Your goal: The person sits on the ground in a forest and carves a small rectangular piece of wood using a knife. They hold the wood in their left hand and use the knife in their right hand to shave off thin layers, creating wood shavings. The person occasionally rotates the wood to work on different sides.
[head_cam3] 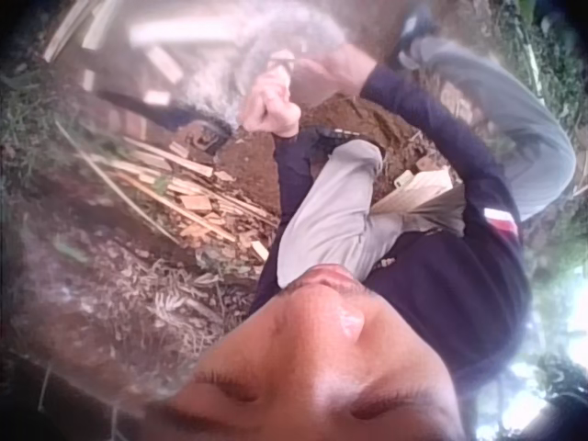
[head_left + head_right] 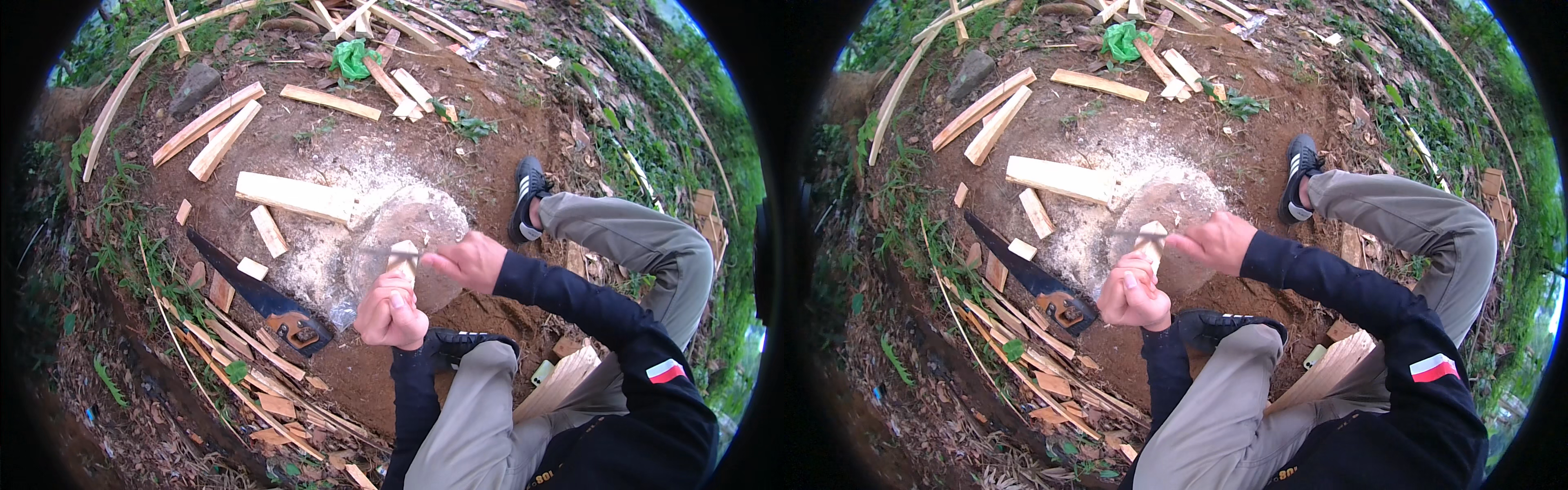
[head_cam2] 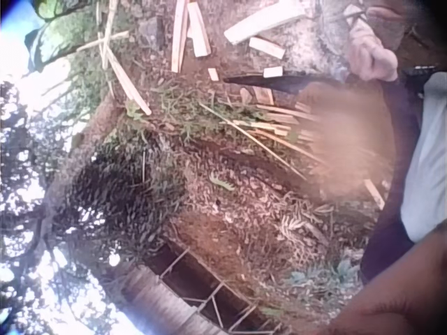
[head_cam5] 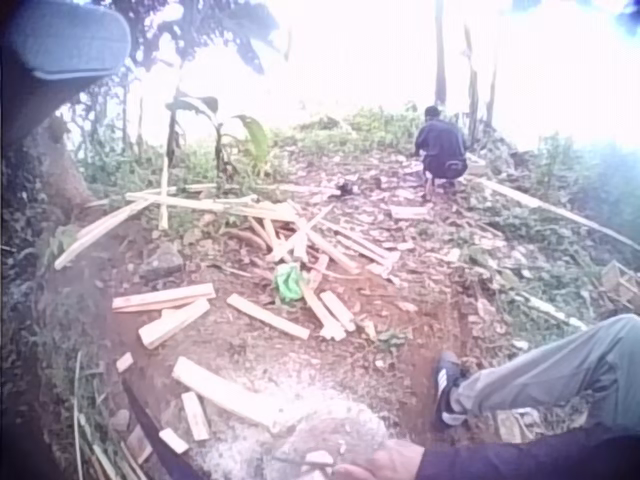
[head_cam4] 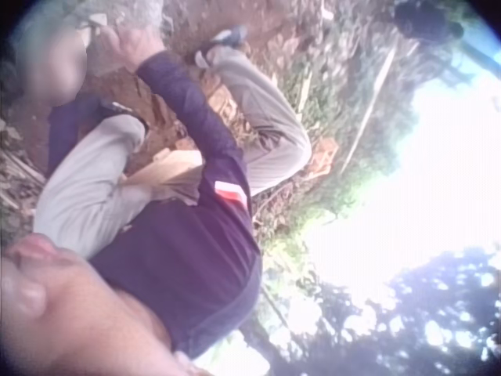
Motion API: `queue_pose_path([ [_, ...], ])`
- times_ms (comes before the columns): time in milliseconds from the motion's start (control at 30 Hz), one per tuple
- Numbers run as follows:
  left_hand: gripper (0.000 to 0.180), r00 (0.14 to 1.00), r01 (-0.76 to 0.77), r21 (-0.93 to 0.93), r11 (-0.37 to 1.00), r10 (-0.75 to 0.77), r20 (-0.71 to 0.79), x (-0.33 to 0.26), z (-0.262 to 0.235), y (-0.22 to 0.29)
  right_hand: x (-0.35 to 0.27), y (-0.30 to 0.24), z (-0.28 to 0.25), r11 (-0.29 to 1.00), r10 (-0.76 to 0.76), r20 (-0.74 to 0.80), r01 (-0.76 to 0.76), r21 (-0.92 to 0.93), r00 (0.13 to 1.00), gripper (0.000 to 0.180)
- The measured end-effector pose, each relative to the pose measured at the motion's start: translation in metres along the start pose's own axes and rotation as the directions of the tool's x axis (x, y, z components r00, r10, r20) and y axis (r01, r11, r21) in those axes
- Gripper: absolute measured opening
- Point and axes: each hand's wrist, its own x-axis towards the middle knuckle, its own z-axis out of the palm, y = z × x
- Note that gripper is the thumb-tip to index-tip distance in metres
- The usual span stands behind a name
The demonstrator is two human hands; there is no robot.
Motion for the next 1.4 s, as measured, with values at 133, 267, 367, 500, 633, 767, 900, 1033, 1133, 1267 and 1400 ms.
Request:
queue_pose_path([
  [133,0.031,1.000,0.002,-0.025,1.000,-0.002,-0.015,-0.003,-0.005,-0.002,-0.001,-0.003,0.004,1.000,0.000,-0.045,0.001,0.027,0.999,0.048],
  [267,0.031,1.000,-0.021,-0.014,1.000,0.021,-0.003,-0.001,-0.002,-0.001,-0.002,-0.006,-0.001,0.999,-0.046,-0.008,0.046,0.017,0.999,0.049],
  [367,0.031,0.997,-0.057,0.008,0.998,0.057,0.048,-0.002,-0.002,-0.001,0.000,-0.001,-0.003,0.999,0.002,0.009,-0.001,-0.037,1.000,0.045],
  [500,0.032,1.000,0.013,-0.052,0.999,-0.013,-0.003,-0.003,0.002,0.000,-0.002,-0.010,-0.006,0.997,-0.019,0.049,0.015,0.074,0.999,0.043],
  [633,0.032,1.000,-0.027,-0.024,0.999,0.026,-0.011,0.000,0.000,0.000,0.001,-0.016,-0.001,0.996,-0.012,0.032,0.009,0.085,0.999,0.043],
  [767,0.031,0.998,0.036,-0.034,0.999,-0.037,-0.042,-0.001,0.002,0.000,-0.005,-0.020,-0.001,0.998,-0.045,0.029,0.044,0.037,0.999,0.044],
  [900,0.030,0.999,0.005,-0.026,1.000,-0.006,-0.053,-0.004,0.000,-0.001,-0.004,-0.015,-0.002,0.999,-0.012,0.017,0.013,-0.042,1.000,0.044],
  [1033,0.026,0.997,0.007,-0.071,0.997,-0.012,-0.071,-0.006,0.000,-0.001,-0.005,-0.021,0.001,0.995,-0.056,-0.036,0.053,-0.083,0.998,0.044],
  [1133,0.024,0.994,-0.105,0.009,0.994,0.104,0.037,-0.006,0.004,-0.001,-0.003,-0.016,-0.009,0.986,0.015,-0.001,-0.015,-0.168,1.000,0.044],
  [1267,0.026,0.998,-0.063,-0.001,0.998,0.063,0.015,-0.009,0.008,-0.001,-0.008,-0.016,-0.003,0.995,-0.061,-0.049,0.057,-0.082,0.997,0.043],
  [1400,0.028,0.996,-0.084,0.012,0.996,0.084,0.014,-0.009,0.003,0.000,-0.002,-0.010,-0.005,1.000,0.025,-0.003,-0.025,-0.015,1.000,0.043],
])
